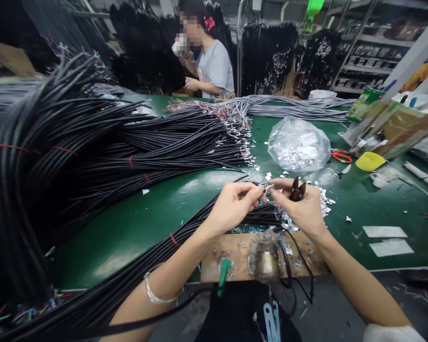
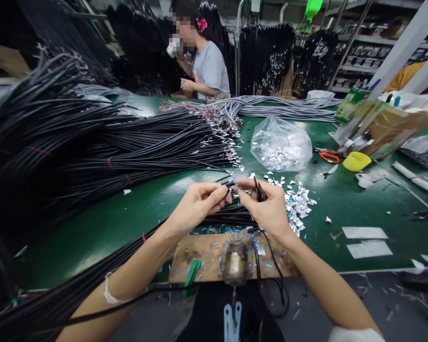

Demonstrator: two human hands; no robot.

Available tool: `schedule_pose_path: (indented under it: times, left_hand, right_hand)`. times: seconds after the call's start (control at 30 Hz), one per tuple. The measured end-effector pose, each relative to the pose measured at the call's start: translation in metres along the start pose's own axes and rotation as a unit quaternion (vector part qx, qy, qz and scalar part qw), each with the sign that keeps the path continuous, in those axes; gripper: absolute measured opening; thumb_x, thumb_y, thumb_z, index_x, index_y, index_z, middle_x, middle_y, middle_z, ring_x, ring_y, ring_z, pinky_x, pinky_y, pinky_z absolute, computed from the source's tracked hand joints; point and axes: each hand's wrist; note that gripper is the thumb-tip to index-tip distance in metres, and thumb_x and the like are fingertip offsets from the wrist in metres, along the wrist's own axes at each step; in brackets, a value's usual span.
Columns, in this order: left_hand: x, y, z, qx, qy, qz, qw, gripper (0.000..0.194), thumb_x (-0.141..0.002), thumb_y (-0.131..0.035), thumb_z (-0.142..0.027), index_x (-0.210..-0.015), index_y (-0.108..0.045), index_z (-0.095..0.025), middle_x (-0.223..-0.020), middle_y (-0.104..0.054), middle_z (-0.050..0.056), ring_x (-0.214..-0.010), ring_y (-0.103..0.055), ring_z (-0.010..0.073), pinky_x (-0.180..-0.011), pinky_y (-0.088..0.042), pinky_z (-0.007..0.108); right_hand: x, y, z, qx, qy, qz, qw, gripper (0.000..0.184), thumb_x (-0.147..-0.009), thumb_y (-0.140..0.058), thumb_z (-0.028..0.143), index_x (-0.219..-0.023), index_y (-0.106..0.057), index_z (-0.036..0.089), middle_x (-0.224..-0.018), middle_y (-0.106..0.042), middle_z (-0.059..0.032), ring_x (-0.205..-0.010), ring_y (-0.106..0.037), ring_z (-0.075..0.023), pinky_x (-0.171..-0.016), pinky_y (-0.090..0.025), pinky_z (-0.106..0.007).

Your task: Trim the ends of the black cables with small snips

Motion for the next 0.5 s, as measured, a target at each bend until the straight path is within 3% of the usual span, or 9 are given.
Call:
schedule_pose_path:
  times: [0.13, 0.27, 0.4, 0.5]
  left_hand:
    - [0.0017, 0.0044, -0.0005, -0.089, -0.061, -0.032, 0.994, 0.033, -0.084, -0.051, -0.040, -0.075, -0.063, -0.011, -0.054, -0.042, -0.003, -0.050, -0.032, 0.0066, -0.045, -0.024, 0.020]
    - [0.0030, 0.0045, -0.0015, -0.162, -0.091, -0.047, 0.982, 0.028, -0.085, -0.050, -0.035, -0.076, -0.065, -0.012, -0.061, -0.052, -0.001, -0.054, -0.040, 0.0081, -0.050, -0.032, 0.021]
    - [0.0026, 0.0023, -0.0001, -0.198, -0.117, -0.083, 0.970, 0.023, -0.084, -0.054, -0.032, -0.079, -0.067, -0.014, -0.067, -0.059, 0.002, -0.060, -0.048, 0.0107, -0.055, -0.038, 0.022]
    - [0.0023, 0.0009, 0.0029, -0.211, -0.146, -0.094, 0.962, 0.019, -0.082, -0.058, -0.030, -0.081, -0.069, -0.015, -0.071, -0.060, 0.003, -0.064, -0.051, 0.0119, -0.057, -0.039, 0.023]
  right_hand:
    - [-0.0009, 0.0022, 0.0023, -0.019, 0.003, -0.007, 1.000, 0.013, -0.077, -0.064, 0.027, -0.084, -0.072, 0.020, -0.070, -0.068, -0.0004, -0.047, -0.048, -0.0080, -0.043, -0.037, -0.022]
    - [-0.0004, 0.0014, 0.0042, -0.035, 0.011, 0.007, 0.999, 0.011, -0.074, -0.067, 0.030, -0.075, -0.070, 0.019, -0.062, -0.064, 0.0009, -0.050, -0.050, -0.0087, -0.046, -0.039, -0.023]
    - [-0.0015, 0.0021, 0.0016, -0.069, -0.016, 0.042, 0.997, 0.023, -0.077, -0.064, 0.038, -0.068, -0.067, 0.017, -0.055, -0.058, 0.0012, -0.044, -0.042, -0.0065, -0.040, -0.031, -0.021]
    - [-0.0039, 0.0006, -0.0038, -0.134, -0.076, 0.055, 0.986, 0.029, -0.076, -0.065, 0.042, -0.064, -0.064, 0.016, -0.050, -0.053, 0.0030, -0.038, -0.034, -0.0037, -0.035, -0.022, -0.020]
Point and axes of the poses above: each hand's wrist, its own x-axis away from the middle knuckle, its own y-axis out of the back of the hand, z = x × y
